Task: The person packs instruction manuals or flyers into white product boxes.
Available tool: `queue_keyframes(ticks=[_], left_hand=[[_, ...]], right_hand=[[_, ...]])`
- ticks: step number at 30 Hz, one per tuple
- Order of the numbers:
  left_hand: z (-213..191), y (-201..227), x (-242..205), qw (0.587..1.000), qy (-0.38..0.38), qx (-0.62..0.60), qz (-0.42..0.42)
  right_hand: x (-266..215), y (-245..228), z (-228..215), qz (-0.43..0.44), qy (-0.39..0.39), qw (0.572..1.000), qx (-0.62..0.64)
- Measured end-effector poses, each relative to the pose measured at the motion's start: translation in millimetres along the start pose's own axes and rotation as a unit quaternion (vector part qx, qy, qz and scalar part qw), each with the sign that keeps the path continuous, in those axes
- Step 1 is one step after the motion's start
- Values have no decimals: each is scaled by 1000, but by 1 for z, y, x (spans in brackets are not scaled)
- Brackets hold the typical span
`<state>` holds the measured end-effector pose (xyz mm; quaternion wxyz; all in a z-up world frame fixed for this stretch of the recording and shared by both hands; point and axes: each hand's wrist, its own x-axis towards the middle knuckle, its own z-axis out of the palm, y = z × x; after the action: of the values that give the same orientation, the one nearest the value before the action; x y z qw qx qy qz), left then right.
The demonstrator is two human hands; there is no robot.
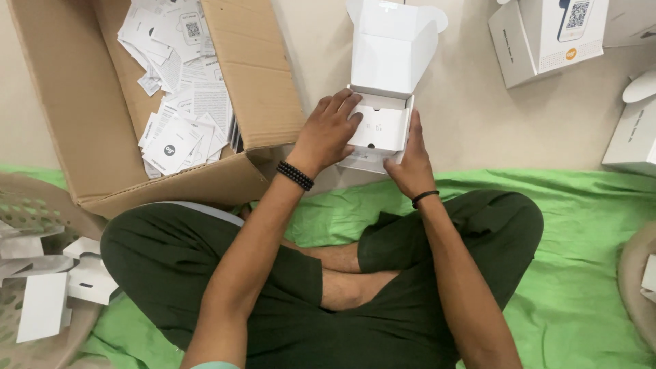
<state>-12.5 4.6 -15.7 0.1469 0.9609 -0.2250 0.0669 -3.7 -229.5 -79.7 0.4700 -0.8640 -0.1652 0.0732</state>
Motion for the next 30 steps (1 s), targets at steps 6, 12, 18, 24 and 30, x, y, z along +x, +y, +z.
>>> queue_keyframes(ticks=[6,12,18,24,30], left_hand=[[18,6,2,990,52,128,-27],[5,11,6,996,72,49,-34],[40,-24,21,948,173,-161,-211],[35,-38,30,782,75,-549,-285],[11,-33,26,785,134,-562,-222]], right_hand=[[-15,5,2,-42,-22,998,-34],[-3,-14,-13,77,-28,997,-11],[57,15,-38,119,19,956,268],[102,-7,-54,106,-92,926,352],[88,-12,-72,7,-18,908,419]])
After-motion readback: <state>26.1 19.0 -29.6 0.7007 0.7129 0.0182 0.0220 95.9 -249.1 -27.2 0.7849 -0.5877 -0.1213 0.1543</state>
